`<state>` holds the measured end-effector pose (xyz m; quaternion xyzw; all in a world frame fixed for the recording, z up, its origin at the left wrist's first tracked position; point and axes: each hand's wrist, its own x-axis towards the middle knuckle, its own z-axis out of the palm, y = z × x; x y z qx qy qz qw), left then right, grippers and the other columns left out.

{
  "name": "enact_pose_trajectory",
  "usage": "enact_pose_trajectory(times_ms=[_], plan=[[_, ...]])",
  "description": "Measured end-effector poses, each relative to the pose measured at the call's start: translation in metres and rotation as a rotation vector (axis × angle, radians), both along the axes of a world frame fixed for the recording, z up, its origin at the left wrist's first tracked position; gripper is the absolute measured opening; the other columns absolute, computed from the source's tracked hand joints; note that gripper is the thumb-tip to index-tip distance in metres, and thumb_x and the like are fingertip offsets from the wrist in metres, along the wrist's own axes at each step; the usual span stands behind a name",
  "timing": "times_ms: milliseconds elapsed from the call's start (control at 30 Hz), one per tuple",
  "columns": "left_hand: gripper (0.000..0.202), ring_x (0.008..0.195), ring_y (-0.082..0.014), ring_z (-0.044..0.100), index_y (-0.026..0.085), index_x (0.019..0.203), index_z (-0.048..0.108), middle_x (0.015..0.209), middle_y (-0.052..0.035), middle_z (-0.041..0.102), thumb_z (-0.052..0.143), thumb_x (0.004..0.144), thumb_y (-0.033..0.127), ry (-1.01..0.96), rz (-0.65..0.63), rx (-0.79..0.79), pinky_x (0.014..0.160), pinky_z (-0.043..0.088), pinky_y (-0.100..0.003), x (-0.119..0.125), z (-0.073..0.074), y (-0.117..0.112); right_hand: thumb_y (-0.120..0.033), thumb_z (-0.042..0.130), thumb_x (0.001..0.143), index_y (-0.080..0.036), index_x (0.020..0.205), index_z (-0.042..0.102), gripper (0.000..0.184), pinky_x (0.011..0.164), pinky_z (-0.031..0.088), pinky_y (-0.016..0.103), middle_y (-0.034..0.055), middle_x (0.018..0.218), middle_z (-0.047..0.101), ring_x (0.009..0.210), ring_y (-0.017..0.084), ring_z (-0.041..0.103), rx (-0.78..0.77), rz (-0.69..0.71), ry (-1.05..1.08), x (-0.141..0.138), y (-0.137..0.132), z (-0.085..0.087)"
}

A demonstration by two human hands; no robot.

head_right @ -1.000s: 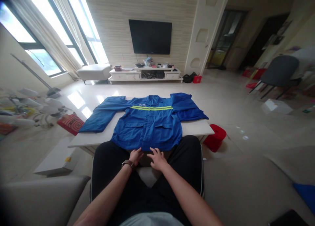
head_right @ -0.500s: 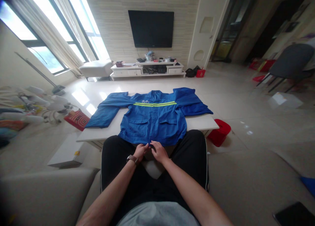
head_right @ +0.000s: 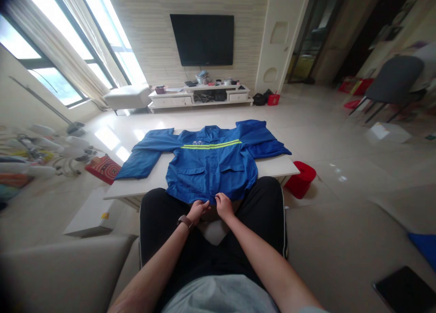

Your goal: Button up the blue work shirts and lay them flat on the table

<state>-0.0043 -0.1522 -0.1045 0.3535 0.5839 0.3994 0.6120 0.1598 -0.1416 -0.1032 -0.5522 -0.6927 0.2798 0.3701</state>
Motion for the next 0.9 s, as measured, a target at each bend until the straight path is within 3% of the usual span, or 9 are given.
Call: enact_pose_trajectory(times_ms=[200, 567, 900], plan=[[0.053, 0.071, -0.0191, 0.070, 0.017, 0.072, 0.057, 0.074, -0.0077, 0.070, 0.089, 0.063, 0.058, -0.006, 0.035, -0.004, 0.062, 0.051, -0.027, 0.005, 0.001, -0.003, -0.028, 0.048, 0.100, -0.020, 0.092, 0.068, 0.023, 0.088, 0.050, 0.033, 0.0089, 0.095, 0.070, 0.094, 0.023, 0.066, 0.020, 0.032, 0.047, 0.003, -0.001, 0.002], [0.055, 0.057, -0.0158, 0.060, 0.014, 0.060, 0.064, 0.058, -0.0056, 0.067, 0.089, 0.053, 0.062, 0.137, -0.012, 0.134, 0.056, 0.043, -0.027, 0.004, 0.006, -0.004, -0.015, 0.055, 0.087, -0.021, 0.087, 0.073, 0.019, 0.086, 0.050, 0.034, 0.0068, 0.089, 0.072, 0.090, 0.023, 0.066, 0.050, 0.052, 0.124, 0.002, -0.005, -0.001], [0.049, 0.051, -0.0129, 0.048, 0.014, 0.052, 0.065, 0.050, -0.0032, 0.059, 0.082, 0.065, 0.058, 0.238, -0.058, 0.221, 0.053, 0.034, -0.028, 0.005, 0.014, -0.008, -0.031, 0.060, 0.088, -0.022, 0.087, 0.078, 0.020, 0.082, 0.054, 0.037, 0.0068, 0.088, 0.079, 0.084, 0.025, 0.072, -0.010, -0.084, 0.279, 0.001, 0.002, -0.005]])
